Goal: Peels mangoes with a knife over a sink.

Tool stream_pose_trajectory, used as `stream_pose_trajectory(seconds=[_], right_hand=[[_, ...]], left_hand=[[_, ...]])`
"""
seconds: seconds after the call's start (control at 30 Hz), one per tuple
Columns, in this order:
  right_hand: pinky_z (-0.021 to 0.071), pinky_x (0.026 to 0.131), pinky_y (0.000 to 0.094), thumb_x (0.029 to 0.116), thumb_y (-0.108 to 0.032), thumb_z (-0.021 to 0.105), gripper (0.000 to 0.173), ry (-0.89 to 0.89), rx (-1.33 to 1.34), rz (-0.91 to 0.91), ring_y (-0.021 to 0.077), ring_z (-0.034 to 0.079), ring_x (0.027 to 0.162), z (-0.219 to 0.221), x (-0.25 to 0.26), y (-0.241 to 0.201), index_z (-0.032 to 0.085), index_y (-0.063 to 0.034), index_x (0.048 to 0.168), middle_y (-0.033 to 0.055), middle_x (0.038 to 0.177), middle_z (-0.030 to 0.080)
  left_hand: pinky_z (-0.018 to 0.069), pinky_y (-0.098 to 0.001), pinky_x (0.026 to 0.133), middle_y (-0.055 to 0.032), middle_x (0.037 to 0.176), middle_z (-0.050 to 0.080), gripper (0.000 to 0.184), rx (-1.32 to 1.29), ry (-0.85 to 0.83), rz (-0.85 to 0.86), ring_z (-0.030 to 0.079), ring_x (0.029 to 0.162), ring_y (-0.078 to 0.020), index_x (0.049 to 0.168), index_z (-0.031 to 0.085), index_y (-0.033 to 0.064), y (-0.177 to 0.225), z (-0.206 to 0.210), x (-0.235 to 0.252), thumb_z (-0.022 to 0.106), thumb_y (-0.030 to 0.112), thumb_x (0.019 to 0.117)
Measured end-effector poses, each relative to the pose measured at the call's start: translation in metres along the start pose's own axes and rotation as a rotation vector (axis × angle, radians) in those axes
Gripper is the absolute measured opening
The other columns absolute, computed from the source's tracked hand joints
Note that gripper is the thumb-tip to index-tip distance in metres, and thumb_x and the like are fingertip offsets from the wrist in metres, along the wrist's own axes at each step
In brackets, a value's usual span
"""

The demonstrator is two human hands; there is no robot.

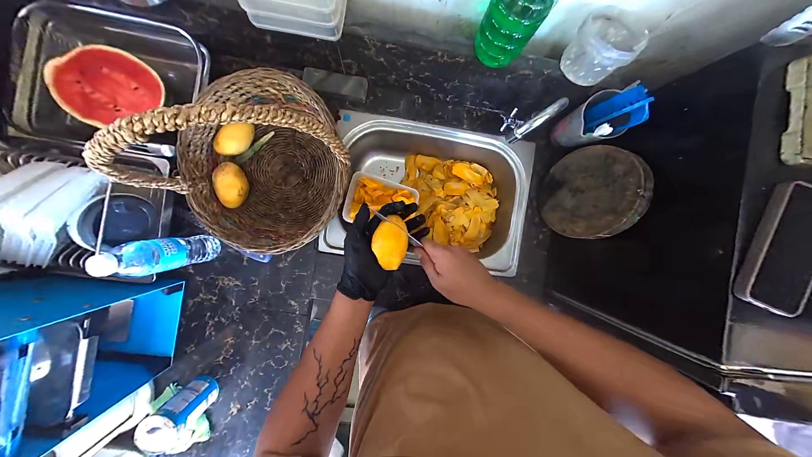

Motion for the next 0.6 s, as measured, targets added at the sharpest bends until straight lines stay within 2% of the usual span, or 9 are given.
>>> stream_pose_trajectory(seconds=[0.07,0.13,0.2,0.23,0.27,0.33,0.4,0.5,0.6], right_hand=[[0.0548,0.072,0.0485,0.1121,-0.041,0.03,0.044,-0.012,0.062,-0.015,0.0265,0.067,0.078,0.003,0.009,0.007,0.06,-0.0093,0.113,0.0095,0.081,0.063],[0.0535,0.068,0.0458,0.1117,-0.04,0.034,0.041,0.015,0.211,-0.023,0.0233,0.063,0.071,0.001,0.014,0.011,0.062,-0.0109,0.115,0.0076,0.077,0.06],[0.0552,0.066,0.0407,0.1115,-0.04,0.036,0.041,0.03,0.435,0.014,0.0179,0.061,0.067,0.001,0.017,0.018,0.065,-0.0171,0.13,0.0056,0.079,0.062],[0.0552,0.067,0.0388,0.1116,-0.042,0.035,0.043,0.014,0.485,0.031,0.0163,0.061,0.068,0.001,0.019,0.019,0.064,-0.0214,0.137,0.0043,0.082,0.063],[0.0547,0.07,0.0398,0.1113,-0.045,0.034,0.046,0.003,0.465,0.046,0.0164,0.062,0.072,0.002,0.02,0.019,0.064,-0.0237,0.139,0.0037,0.084,0.064],[0.0559,0.084,0.0502,0.1099,-0.05,0.034,0.048,-0.006,0.286,0.054,0.0202,0.069,0.091,0.004,0.018,0.017,0.064,-0.029,0.14,0.0041,0.1,0.074],[0.0551,0.088,0.0541,0.109,-0.053,0.034,0.047,0.006,0.159,0.026,0.0209,0.071,0.101,0.006,0.019,0.014,0.064,-0.0336,0.14,0.0016,0.11,0.076],[0.0548,0.091,0.0525,0.1086,-0.054,0.035,0.046,0.008,0.118,-0.005,0.0181,0.07,0.107,0.008,0.023,0.015,0.064,-0.0371,0.14,-0.0018,0.116,0.075],[0.0549,0.09,0.0524,0.1083,-0.054,0.037,0.045,-0.001,0.132,-0.035,0.0167,0.07,0.107,0.005,0.026,0.018,0.065,-0.0368,0.139,-0.0028,0.117,0.075]], left_hand=[[0.0538,-0.054,0.097,-0.0231,0.129,0.064,0.08,-0.015,0.006,-0.006,0.063,0.119,-0.0371,0.134,0.059,0.0041,-0.002,-0.002,0.004,0.013,0.063,0.1045],[0.0562,-0.0522,0.092,-0.02,0.123,0.066,0.067,-0.059,0.137,-0.001,0.066,0.112,-0.0339,0.134,0.059,0.0067,0.001,-0.012,0.005,0.026,0.058,0.1048],[0.0602,-0.0444,0.076,-0.0124,0.11,0.069,0.045,-0.07,0.304,0.04,0.07,0.096,-0.0261,0.125,0.062,0.0129,0.003,-0.027,0.01,0.041,0.046,0.1024],[0.0593,-0.0395,0.068,-0.0094,0.102,0.068,0.037,-0.081,0.355,0.069,0.069,0.087,-0.0225,0.12,0.061,0.0149,0.004,-0.034,0.014,0.044,0.042,0.1012],[0.0581,-0.0374,0.065,-0.008,0.1,0.066,0.032,-0.112,0.391,0.095,0.068,0.084,-0.0211,0.117,0.059,0.0157,0.005,-0.041,0.017,0.045,0.04,0.1016],[0.0578,-0.0364,0.065,-0.0067,0.099,0.065,0.028,-0.162,0.426,0.117,0.067,0.083,-0.0203,0.114,0.056,0.0167,0.004,-0.048,0.022,0.044,0.039,0.1025],[0.0575,-0.0357,0.065,-0.007,0.098,0.065,0.029,-0.184,0.443,0.122,0.067,0.082,-0.0203,0.116,0.057,0.0164,0.003,-0.046,0.022,0.044,0.039,0.1037],[0.0563,-0.0311,0.061,-0.0032,0.091,0.064,0.022,-0.203,0.447,0.104,0.066,0.078,-0.0166,0.107,0.058,0.0188,0.004,-0.035,0.019,0.045,0.037,0.1032],[0.0557,-0.0307,0.059,-0.0031,0.087,0.064,0.021,-0.185,0.423,0.1,0.067,0.076,-0.0169,0.102,0.057,0.0176,0.01,-0.016,0.013,0.041,0.032,0.1055]])
Point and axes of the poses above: each hand's wrist, its own x-axis towards the middle knuckle, its own z-axis out of the palm, y = z × x, the point moved 5 cm from there along x, towards the middle knuckle
